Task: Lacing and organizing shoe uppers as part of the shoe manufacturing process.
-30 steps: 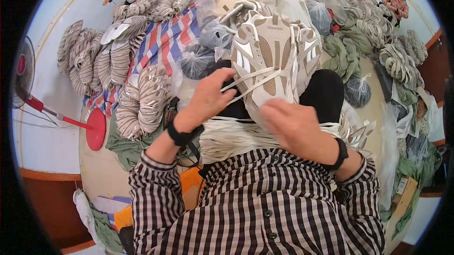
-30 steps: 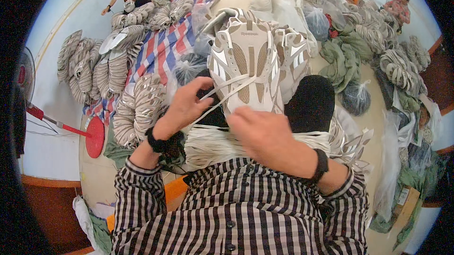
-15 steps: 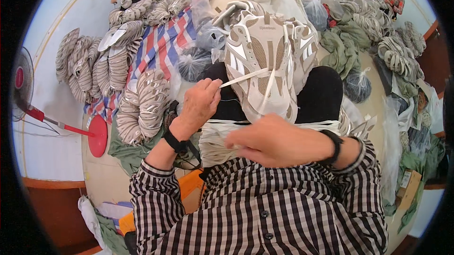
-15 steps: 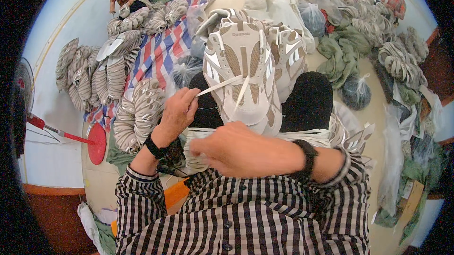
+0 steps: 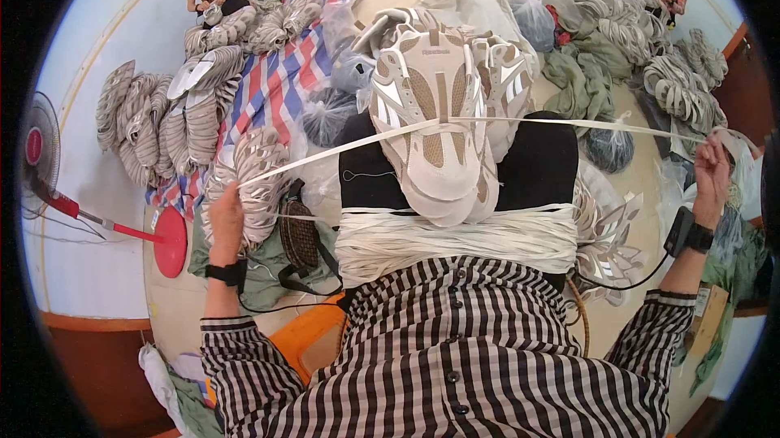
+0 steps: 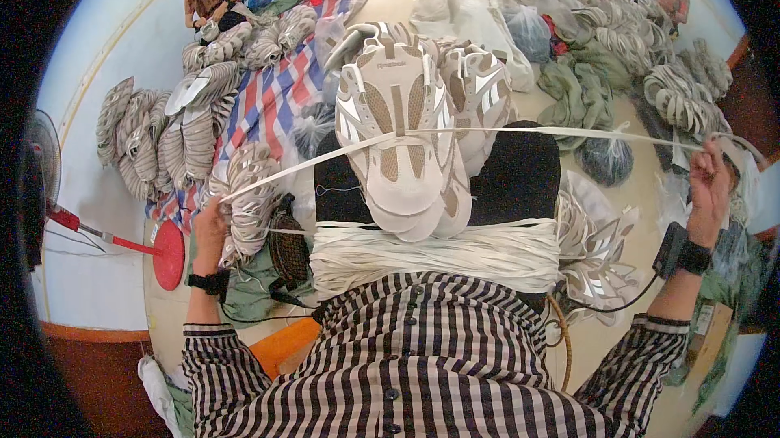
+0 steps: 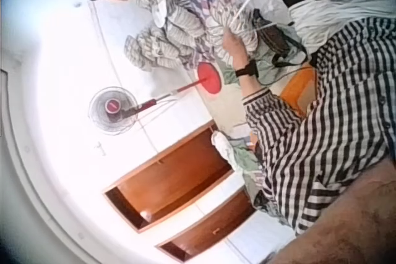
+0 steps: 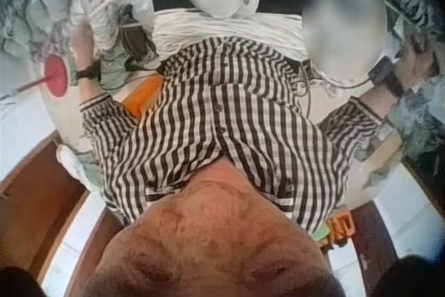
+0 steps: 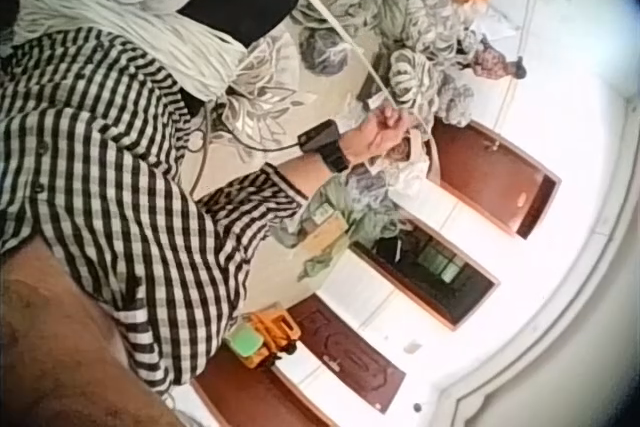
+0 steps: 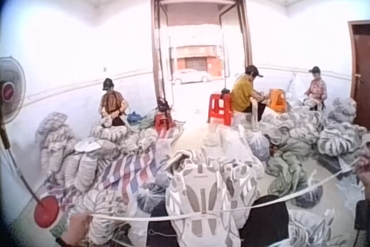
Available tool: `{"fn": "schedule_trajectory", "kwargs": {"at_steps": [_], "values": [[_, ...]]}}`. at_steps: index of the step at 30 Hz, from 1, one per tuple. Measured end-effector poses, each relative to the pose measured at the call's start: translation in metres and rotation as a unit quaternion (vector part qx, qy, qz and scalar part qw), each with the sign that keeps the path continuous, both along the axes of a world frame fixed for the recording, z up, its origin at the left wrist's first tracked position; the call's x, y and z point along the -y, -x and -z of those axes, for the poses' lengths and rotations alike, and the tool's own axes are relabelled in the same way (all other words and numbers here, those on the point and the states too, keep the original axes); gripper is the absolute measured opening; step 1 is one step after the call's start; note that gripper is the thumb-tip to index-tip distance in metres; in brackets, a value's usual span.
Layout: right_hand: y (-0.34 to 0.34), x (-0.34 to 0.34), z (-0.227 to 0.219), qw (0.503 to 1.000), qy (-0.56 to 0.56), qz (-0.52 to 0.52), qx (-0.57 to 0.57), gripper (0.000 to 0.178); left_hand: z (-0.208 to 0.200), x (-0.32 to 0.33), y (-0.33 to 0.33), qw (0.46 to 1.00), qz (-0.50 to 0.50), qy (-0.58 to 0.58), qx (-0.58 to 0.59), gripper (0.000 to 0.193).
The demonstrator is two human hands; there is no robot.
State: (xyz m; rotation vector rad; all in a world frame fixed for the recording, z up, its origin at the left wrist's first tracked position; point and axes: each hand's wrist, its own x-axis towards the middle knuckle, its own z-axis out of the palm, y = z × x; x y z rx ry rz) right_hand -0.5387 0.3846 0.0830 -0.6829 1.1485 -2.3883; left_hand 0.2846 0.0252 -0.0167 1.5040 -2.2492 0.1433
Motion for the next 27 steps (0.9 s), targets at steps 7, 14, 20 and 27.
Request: {"fn": "schedule_trajectory", "kwargs": {"at_steps": [7,14,20,27], "values": [[-0.021,0.034,0.083,0.794,-0.570,0.077,-0.197,0.028,0.017,0.019,-0.056,0.996,-0.048,-0.072,0.016,0.016],[-0.208,0.147,0.070,0.804,-0.383,-0.061,-0.450,0.026,0.037,0.032,-0.044,0.988,-0.023,-0.081,0.130,0.020],[-0.315,0.206,0.071,0.630,-0.306,-0.041,-0.713,0.025,0.034,0.040,-0.118,0.985,-0.082,-0.084,0.129,0.021],[-0.255,0.174,0.048,0.572,-0.353,0.129,-0.729,0.017,0.040,0.035,-0.222,0.965,-0.188,-0.013,0.184,0.021]]}}
